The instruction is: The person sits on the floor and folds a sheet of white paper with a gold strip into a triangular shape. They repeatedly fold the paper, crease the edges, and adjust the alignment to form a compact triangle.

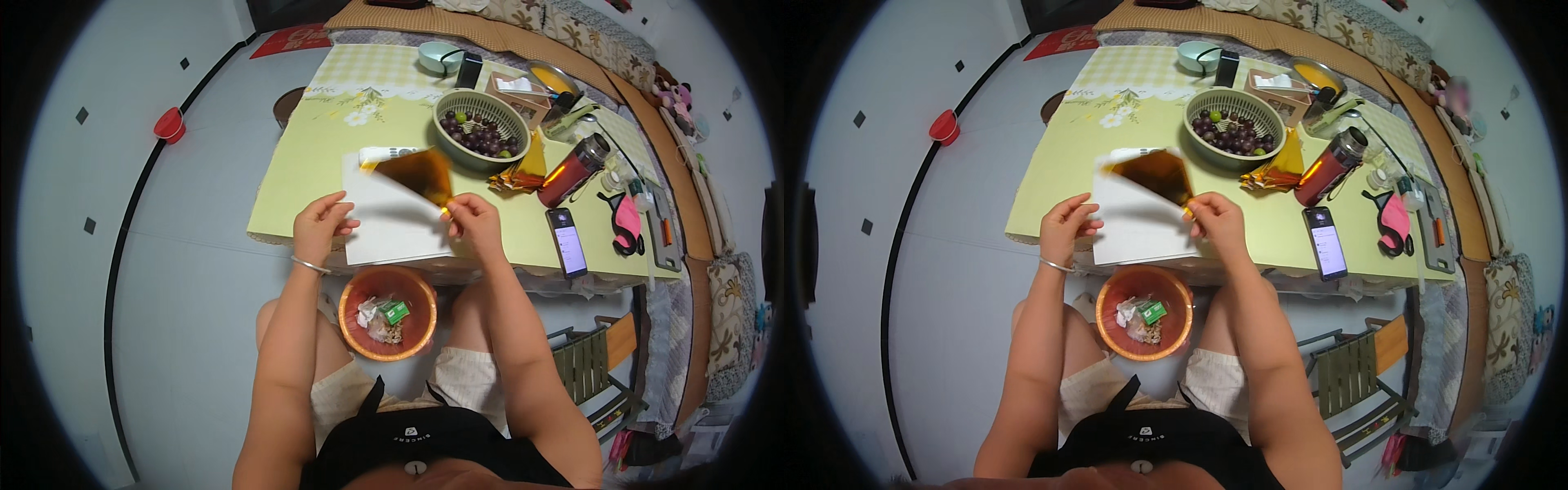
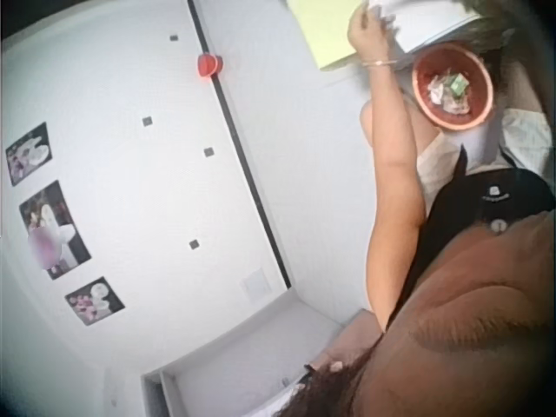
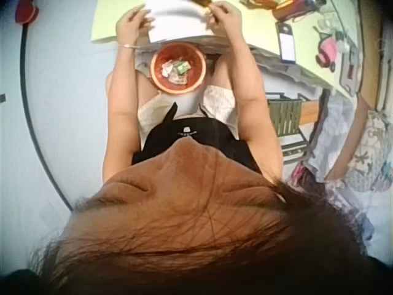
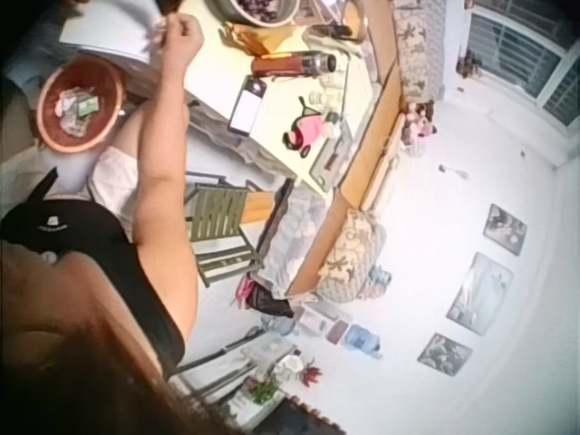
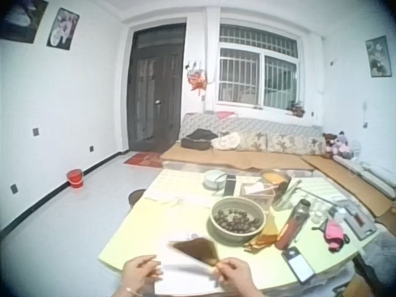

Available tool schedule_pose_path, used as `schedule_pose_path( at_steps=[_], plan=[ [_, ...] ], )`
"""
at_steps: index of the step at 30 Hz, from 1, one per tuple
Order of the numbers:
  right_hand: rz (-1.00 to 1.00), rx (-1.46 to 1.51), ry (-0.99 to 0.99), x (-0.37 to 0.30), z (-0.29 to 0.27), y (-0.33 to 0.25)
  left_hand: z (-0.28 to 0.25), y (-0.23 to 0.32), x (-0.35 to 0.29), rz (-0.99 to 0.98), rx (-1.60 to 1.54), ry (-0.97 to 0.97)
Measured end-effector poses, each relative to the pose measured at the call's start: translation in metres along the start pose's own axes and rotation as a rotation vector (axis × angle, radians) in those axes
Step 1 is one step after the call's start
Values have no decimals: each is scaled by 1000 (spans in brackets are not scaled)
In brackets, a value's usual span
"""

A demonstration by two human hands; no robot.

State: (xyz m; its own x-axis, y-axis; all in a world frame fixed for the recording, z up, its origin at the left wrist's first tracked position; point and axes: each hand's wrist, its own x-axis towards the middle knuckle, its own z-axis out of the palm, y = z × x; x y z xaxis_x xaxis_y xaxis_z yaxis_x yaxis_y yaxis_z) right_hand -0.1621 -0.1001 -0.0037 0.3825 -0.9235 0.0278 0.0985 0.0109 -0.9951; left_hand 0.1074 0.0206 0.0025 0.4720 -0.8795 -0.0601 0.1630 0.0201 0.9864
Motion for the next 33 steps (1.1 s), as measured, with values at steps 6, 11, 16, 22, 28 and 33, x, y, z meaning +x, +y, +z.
schedule_pose_path(
  at_steps=[6,11,16,22,28,33],
  plan=[
    [-213,421,491,26,-44,9,-5,-7,7,-28,28,-57],
    [-125,630,638,41,-66,13,-5,-15,5,-55,65,-107],
    [-48,719,732,55,-73,20,-3,-16,4,-66,78,-133],
    [-45,659,767,64,-67,18,-5,-18,6,-82,83,-143],
    [-62,660,870,78,-70,21,-6,-17,8,-72,90,-145],
    [-32,670,943,86,-69,24,-11,-18,13,-70,74,-128]
  ],
)
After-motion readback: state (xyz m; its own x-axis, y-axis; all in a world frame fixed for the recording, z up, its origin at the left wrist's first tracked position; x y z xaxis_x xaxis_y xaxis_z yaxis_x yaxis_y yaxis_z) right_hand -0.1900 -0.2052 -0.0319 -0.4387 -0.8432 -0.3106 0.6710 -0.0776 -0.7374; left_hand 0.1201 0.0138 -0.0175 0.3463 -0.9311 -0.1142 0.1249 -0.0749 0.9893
